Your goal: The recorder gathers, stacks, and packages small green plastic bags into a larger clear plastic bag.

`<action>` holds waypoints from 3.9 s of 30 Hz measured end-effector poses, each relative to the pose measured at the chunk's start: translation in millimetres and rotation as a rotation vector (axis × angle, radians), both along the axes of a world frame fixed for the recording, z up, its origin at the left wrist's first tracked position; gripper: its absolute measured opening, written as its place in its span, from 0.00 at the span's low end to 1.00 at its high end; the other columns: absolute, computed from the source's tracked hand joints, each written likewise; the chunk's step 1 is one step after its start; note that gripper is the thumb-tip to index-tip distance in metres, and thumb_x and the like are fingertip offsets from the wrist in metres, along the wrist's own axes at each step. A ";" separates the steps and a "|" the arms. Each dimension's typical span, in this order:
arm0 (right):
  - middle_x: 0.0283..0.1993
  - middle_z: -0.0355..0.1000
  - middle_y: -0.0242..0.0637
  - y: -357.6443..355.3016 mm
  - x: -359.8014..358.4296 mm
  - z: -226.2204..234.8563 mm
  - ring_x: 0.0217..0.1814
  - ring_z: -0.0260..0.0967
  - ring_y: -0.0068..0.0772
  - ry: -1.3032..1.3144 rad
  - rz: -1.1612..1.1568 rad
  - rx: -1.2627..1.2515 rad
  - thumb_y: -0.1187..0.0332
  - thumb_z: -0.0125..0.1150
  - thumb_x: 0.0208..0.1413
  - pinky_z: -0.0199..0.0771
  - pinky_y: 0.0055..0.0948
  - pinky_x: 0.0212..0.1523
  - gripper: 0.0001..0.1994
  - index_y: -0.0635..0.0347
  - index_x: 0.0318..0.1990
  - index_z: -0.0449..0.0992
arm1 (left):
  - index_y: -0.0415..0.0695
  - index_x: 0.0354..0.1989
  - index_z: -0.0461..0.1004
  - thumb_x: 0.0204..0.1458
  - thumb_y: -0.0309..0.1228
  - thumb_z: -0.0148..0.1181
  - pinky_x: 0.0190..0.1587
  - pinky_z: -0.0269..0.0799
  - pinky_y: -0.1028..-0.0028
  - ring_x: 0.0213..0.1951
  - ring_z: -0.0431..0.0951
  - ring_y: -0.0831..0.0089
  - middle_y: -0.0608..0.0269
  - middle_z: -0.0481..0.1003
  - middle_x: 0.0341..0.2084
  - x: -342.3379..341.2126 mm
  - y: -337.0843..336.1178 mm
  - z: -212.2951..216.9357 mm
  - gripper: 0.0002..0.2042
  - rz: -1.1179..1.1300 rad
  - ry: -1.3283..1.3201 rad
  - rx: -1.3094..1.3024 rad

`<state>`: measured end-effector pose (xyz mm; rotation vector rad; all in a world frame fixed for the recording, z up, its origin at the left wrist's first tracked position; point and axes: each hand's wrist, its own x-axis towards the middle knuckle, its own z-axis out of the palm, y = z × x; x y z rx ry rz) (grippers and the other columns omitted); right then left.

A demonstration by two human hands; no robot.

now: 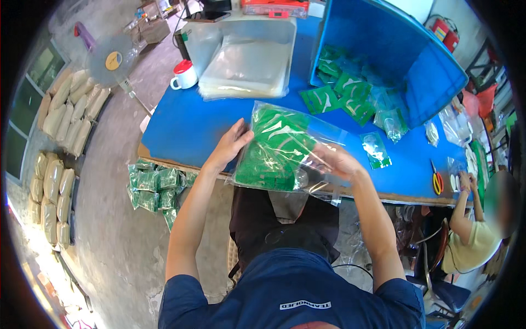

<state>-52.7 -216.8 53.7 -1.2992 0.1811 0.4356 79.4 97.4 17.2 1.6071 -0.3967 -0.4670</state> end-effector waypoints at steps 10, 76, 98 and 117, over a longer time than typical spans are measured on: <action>0.24 0.72 0.31 5.9 72.2 -28.7 0.25 0.68 0.23 -0.121 -0.478 -0.249 0.54 0.66 0.58 0.65 0.25 0.26 0.19 0.65 0.31 0.79 | 0.30 0.73 0.36 0.60 0.43 0.62 0.73 0.44 0.68 0.74 0.47 0.60 0.44 0.47 0.73 1.2 -22.8 -1.4 0.47 -0.051 0.040 -0.138; 0.29 0.73 0.41 56.1 33.2 -47.7 0.32 0.67 0.32 -0.441 -0.542 -0.547 0.55 0.59 0.63 0.67 0.38 0.37 0.17 0.62 0.34 0.76 | 0.34 0.74 0.34 0.53 0.27 0.65 0.73 0.41 0.66 0.75 0.42 0.61 0.48 0.40 0.75 -23.9 -41.0 24.1 0.48 -0.188 0.114 -0.181; 0.30 0.79 0.51 34.9 -20.5 -23.7 0.31 0.81 0.42 -0.260 0.303 -0.682 0.71 0.52 0.59 0.79 0.36 0.28 0.12 0.74 0.37 0.76 | 0.35 0.74 0.39 0.47 0.23 0.69 0.73 0.44 0.65 0.73 0.49 0.62 0.51 0.49 0.73 -69.5 -8.6 25.9 0.50 -0.169 0.074 -0.083; 0.71 0.49 0.71 56.5 28.6 -53.3 0.75 0.47 0.65 -0.441 -0.498 -0.679 0.51 0.43 0.69 0.50 0.47 0.73 0.34 0.79 0.67 0.54 | 0.36 0.75 0.39 0.52 0.28 0.66 0.73 0.45 0.66 0.73 0.49 0.62 0.50 0.49 0.73 3.8 -53.9 -0.7 0.47 0.043 0.199 -0.125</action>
